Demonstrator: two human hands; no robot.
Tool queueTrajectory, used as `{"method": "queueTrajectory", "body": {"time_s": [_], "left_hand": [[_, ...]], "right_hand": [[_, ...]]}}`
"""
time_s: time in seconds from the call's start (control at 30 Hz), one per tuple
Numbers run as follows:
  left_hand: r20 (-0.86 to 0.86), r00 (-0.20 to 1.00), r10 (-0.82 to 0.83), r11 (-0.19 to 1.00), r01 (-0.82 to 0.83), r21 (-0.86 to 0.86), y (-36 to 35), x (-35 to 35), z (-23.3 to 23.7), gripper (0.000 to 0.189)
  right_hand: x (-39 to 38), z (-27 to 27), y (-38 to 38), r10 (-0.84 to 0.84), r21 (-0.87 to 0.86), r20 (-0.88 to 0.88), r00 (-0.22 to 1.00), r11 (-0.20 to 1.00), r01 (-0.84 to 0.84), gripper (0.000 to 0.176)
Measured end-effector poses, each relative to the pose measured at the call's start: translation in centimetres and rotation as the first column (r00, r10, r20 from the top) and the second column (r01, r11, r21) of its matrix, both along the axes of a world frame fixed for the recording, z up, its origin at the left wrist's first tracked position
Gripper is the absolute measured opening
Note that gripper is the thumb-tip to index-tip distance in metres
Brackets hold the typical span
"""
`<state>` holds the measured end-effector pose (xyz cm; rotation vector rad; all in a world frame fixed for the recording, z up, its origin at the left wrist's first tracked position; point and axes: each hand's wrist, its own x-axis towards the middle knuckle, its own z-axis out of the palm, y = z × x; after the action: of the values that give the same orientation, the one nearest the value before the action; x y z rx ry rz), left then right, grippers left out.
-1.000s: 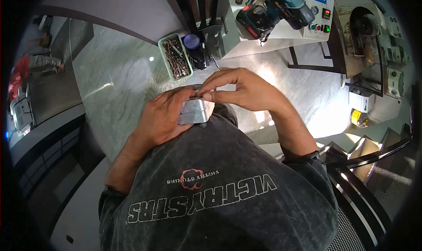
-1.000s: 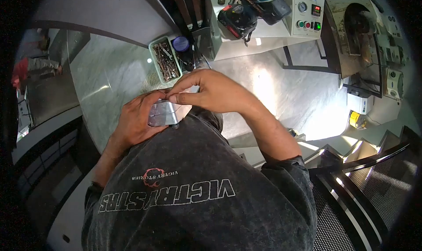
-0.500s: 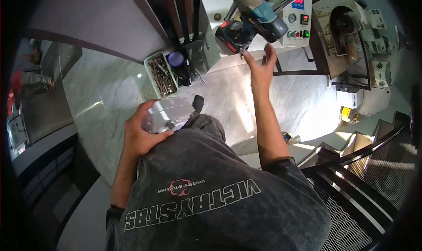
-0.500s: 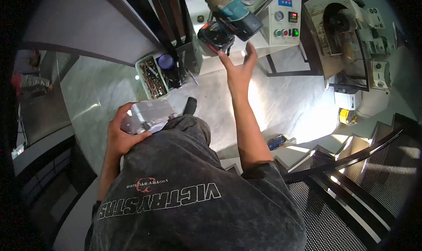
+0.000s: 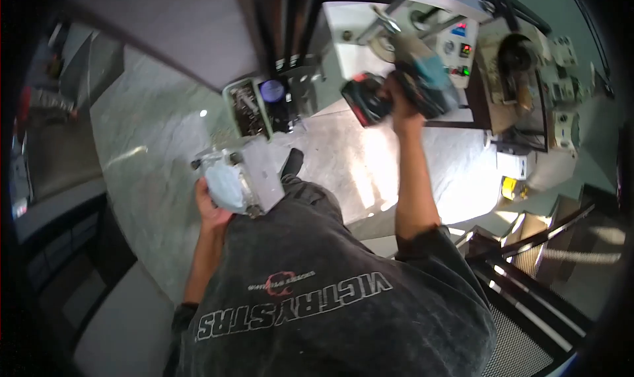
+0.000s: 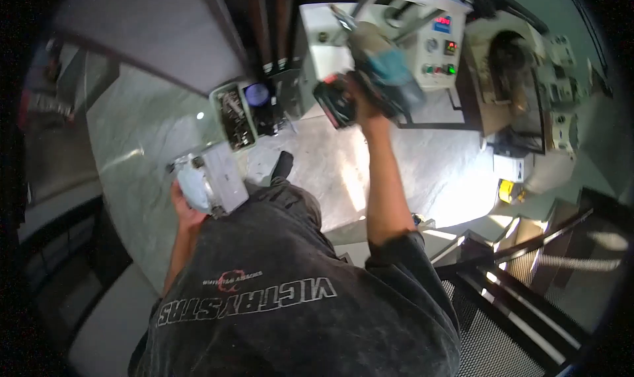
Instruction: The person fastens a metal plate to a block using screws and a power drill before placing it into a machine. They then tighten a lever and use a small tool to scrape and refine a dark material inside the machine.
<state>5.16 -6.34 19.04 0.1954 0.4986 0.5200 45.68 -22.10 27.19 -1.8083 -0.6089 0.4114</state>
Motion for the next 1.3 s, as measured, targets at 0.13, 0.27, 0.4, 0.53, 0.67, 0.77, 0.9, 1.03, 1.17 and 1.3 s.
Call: {"method": "queueTrajectory", "body": {"time_s": [0.13, 0.27, 0.4, 0.53, 0.67, 0.77, 0.9, 1.03, 1.17, 1.3], "left_hand": [[-0.019, 0.993, -0.118, 0.992, 0.119, 0.035, 0.8, -0.3, -0.2, 0.058], [-0.064, 0.980, -0.186, 0.980, 0.180, -0.085, 0.5, 1.6, 3.2, 0.057], [-0.311, 0.922, -0.230, 0.939, 0.294, 0.178, 0.7, 5.2, 7.6, 0.067], [-0.602, 0.777, -0.185, 0.684, 0.542, 0.488, 0.9, 7.3, 10.5, 0.071], [-0.681, 0.727, -0.091, 0.483, 0.630, 0.608, 1.0, 7.3, 11.0, 0.065], [-0.703, 0.702, -0.117, 0.523, 0.645, 0.557, 1.1, 7.7, 12.1, 0.064], [-0.754, 0.652, -0.081, 0.523, 0.672, 0.524, 1.1, 7.9, 12.1, 0.062], [-0.708, 0.700, -0.088, 0.504, 0.645, 0.575, 0.8, 8.3, 11.9, 0.062], [-0.804, 0.593, 0.038, 0.320, 0.755, 0.572, 0.8, 8.3, 11.9, 0.066], [-0.825, 0.556, 0.099, 0.188, 0.804, 0.565, 0.9, 8.3, 11.8, 0.069]], "right_hand": [[-6.0, 4.2, -3.8, 0.116, 0.083, -0.098, 0.988, 0.991, -0.108, 0.016], [-12.4, 6.0, -6.1, 0.060, -0.086, -0.126, 0.990, 0.994, -0.072, 0.036], [-15.8, 3.7, -9.1, 0.276, -0.344, 0.084, 0.958, 0.910, -0.232, 0.051], [-18.0, 3.9, -7.4, 0.542, -0.394, 0.318, 0.777, 0.822, -0.412, 0.045], [-19.7, 0.1, -8.6, 0.527, -0.382, 0.291, 0.799, 0.829, -0.408, 0.043], [-20.1, 0.8, -7.9, 0.520, -0.404, 0.344, 0.782, 0.834, -0.376, 0.042], [-20.4, -0.2, -8.4, 0.487, -0.366, 0.348, 0.801, 0.857, -0.363, 0.043], [-20.1, -0.1, -8.2, 0.462, -0.270, 0.498, 0.734, 0.887, -0.375, 0.042], [-19.6, 2.3, -7.7, 0.448, -0.186, 0.390, 0.805, 0.894, -0.408, 0.043], [-19.5, 4.7, -7.2, 0.417, -0.165, 0.069, 0.906, 0.901, -0.402, 0.047]]}}
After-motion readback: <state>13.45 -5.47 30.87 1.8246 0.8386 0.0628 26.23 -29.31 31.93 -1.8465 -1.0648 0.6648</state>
